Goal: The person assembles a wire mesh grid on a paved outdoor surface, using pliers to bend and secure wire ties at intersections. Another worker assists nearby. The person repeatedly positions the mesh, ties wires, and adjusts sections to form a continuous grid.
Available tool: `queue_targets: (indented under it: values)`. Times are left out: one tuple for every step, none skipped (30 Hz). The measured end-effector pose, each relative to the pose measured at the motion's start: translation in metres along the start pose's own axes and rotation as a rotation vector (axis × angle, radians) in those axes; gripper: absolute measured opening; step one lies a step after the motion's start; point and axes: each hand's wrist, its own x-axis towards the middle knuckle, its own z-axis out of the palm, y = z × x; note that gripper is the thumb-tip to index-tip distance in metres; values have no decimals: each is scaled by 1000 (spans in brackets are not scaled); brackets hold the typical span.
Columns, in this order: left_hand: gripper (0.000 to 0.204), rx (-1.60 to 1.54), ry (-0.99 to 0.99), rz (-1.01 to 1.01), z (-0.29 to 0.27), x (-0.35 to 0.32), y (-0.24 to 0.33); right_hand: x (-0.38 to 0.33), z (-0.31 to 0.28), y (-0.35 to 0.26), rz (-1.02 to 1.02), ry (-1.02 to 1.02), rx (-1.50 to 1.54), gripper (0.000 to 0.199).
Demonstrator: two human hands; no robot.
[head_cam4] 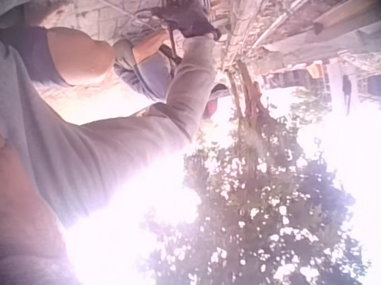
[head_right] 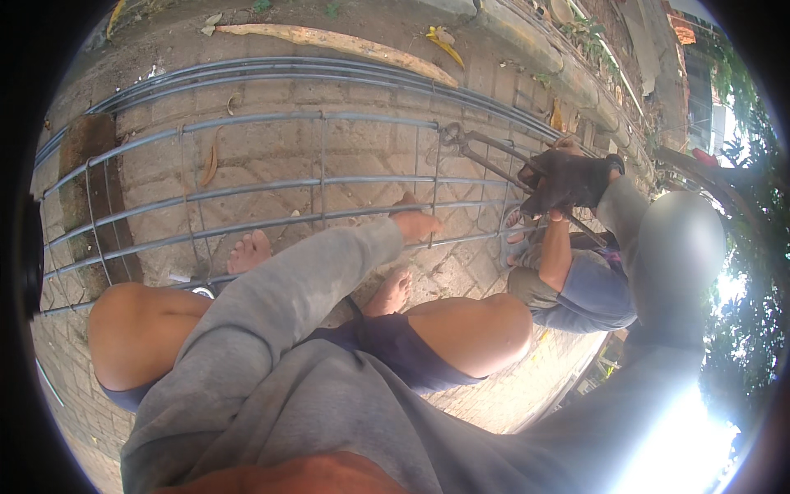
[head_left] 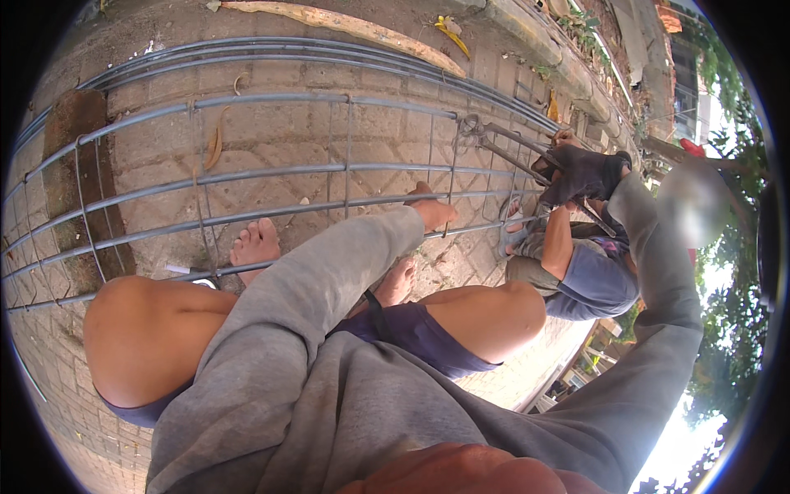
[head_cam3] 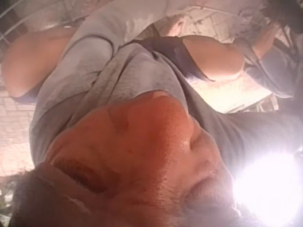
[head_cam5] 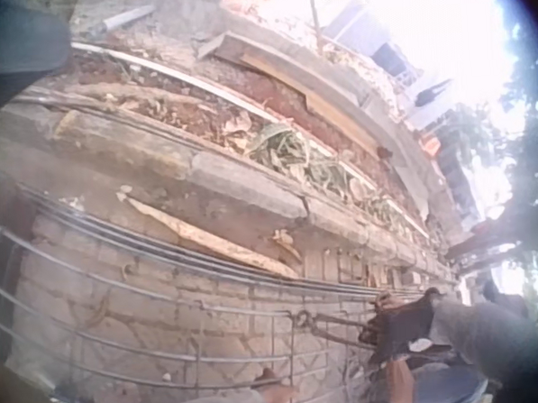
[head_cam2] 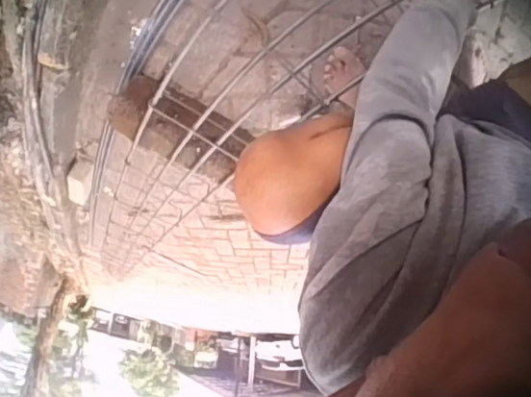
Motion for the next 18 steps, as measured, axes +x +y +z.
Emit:
queue_targets:
  values:
    - [61, 49, -25, 5, 3, 5, -2, 1, 3, 1, 24, -30, 38, 75]
    - [60, 99, -26, 18, 5, 9, -5, 0, 6, 1, 102, -12, 30, 74]
    - [60, 101, -31, 20, 7, 12, -8, -4, 9, 1, 17, 112, -213, 58]
    - [59, 102, -36, 23, 8, 16, -10, -8, 12, 1, -16, 294, -377, 53]
    - [59, 51, -44, 18, 8, 18, -13, -13, 16, 2, -48, 477, -542, 47]
    - [59, 25, -56, 15, 9, 19, -14, -18, 19, 4, -100, 654, -696, 42]
    - [59, -1, -67, 11, 8, 19, -16, -21, 19, 7, -118, 805, -809, 38]
    - [60, -1, -82, 11, 6, 19, -16, -24, 20, 12, -155, 950, -910, 34]
    - [61, -5, -83, 9, 5, 16, -15, -25, 21, 18, -194, 1097, -1012, 31]
    - [61, -10, -84, 8, 3, 14, -14, -23, 21, 25, -152, 998, -908, 30]
    - [61, -18, -70, 2, 1, 9, -13, -20, 22, 33, -115, 899, -803, 29]
    - [61, -24, -56, -5, -1, 5, -11, -16, 24, 42, -110, 817, -694, 28]
    - [62, -45, -105, -3, -3, 2, -8, -10, 26, 50, -52, 777, -644, 27]
    - [62, -68, -151, -1, -6, 0, -5, -2, 27, 58, -29, 758, -596, 26]
    - [63, -104, -197, -6, -8, -3, -4, 8, 26, 65, -32, 750, -547, 25]
    - [63, -99, -158, -10, -10, -4, -2, 16, 25, 72, -39, 735, -535, 24]
    - [64, -104, -127, -23, -10, -7, -3, 24, 25, 78, -68, 726, -520, 24]
    - [66, -99, -91, -16, -11, -7, -3, 31, 24, 84, -57, 709, -497, 23]
